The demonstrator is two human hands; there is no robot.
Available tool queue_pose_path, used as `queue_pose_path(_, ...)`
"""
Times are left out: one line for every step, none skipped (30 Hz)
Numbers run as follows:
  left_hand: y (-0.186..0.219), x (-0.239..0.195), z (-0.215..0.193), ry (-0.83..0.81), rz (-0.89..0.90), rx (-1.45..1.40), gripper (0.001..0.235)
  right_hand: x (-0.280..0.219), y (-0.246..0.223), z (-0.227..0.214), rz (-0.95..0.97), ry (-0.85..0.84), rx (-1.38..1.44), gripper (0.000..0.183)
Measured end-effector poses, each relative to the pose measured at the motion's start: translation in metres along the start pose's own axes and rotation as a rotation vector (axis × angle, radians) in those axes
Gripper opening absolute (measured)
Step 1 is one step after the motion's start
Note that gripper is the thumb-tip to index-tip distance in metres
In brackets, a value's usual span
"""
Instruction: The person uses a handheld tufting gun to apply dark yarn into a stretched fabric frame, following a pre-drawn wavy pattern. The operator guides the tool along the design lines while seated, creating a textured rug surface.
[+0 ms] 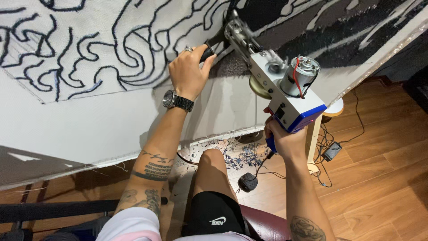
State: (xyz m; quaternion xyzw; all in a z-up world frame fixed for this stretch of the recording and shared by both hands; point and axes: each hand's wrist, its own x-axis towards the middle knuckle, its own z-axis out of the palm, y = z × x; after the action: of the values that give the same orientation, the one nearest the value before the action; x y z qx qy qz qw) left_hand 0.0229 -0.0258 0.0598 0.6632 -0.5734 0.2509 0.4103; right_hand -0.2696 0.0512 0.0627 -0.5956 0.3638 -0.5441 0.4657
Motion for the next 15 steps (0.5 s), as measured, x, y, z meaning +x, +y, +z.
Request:
queue_pose_path(0.002, 0.0, -0.002, 0.0, 0.001, 0.001, 0.03, -0.001, -0.001, 0.0, 0.0, 0.0, 0.002, 0.025)
queue_pose_path(0.003, 0.001, -0.005, -0.021, -0.011, -0.007, 0.029, -0.002, -0.003, 0.0, -0.004, 0.003, -0.019, 0.026)
queue_pose_path(0.003, 0.002, -0.006, -0.042, -0.023, -0.015, 0.027, -0.002, -0.004, 0.001, -0.008, 0.005, -0.039, 0.027)
queue_pose_path(0.003, 0.004, -0.005, -0.043, -0.023, -0.015, 0.027, -0.001, -0.007, 0.002, -0.007, 0.006, -0.039, 0.027)
queue_pose_path(0.003, 0.005, -0.004, -0.039, -0.018, -0.018, 0.029, -0.001, -0.01, 0.003, 0.004, 0.004, -0.034, 0.025)
queue_pose_path(0.003, 0.006, -0.005, -0.033, -0.012, -0.02, 0.03, -0.003, -0.014, 0.004, 0.014, 0.002, -0.027, 0.023)
queue_pose_path(0.003, 0.006, -0.007, -0.032, -0.011, -0.02, 0.03, -0.003, -0.013, 0.003, 0.013, 0.002, -0.027, 0.023)
queue_pose_path(0.003, 0.008, -0.007, -0.021, -0.002, -0.015, 0.03, -0.002, -0.012, 0.003, 0.012, 0.014, -0.021, 0.026)
queue_pose_path(0.003, 0.011, -0.007, -0.011, 0.007, -0.01, 0.031, 0.0, -0.01, 0.003, 0.012, 0.025, -0.015, 0.028)
queue_pose_path(0.003, 0.011, -0.008, -0.011, 0.007, -0.01, 0.031, 0.0, -0.011, 0.004, 0.013, 0.025, -0.016, 0.028)
queue_pose_path(0.004, 0.011, -0.009, -0.009, 0.008, -0.011, 0.03, -0.001, -0.012, 0.004, 0.012, 0.023, 0.003, 0.028)
queue_pose_path(0.005, 0.012, -0.011, -0.005, 0.01, -0.011, 0.03, -0.001, -0.013, 0.004, 0.01, 0.02, 0.022, 0.027)
queue_pose_path(0.006, 0.012, -0.011, -0.003, 0.01, -0.01, 0.03, -0.001, -0.015, 0.004, 0.009, 0.019, 0.022, 0.027)
queue_pose_path(0.004, 0.014, -0.01, 0.017, 0.021, -0.016, 0.028, 0.0, -0.017, 0.006, 0.005, 0.018, 0.01, 0.028)
queue_pose_path(0.003, 0.016, -0.009, 0.038, 0.032, -0.021, 0.027, 0.002, -0.019, 0.007, 0.002, 0.016, -0.002, 0.028)
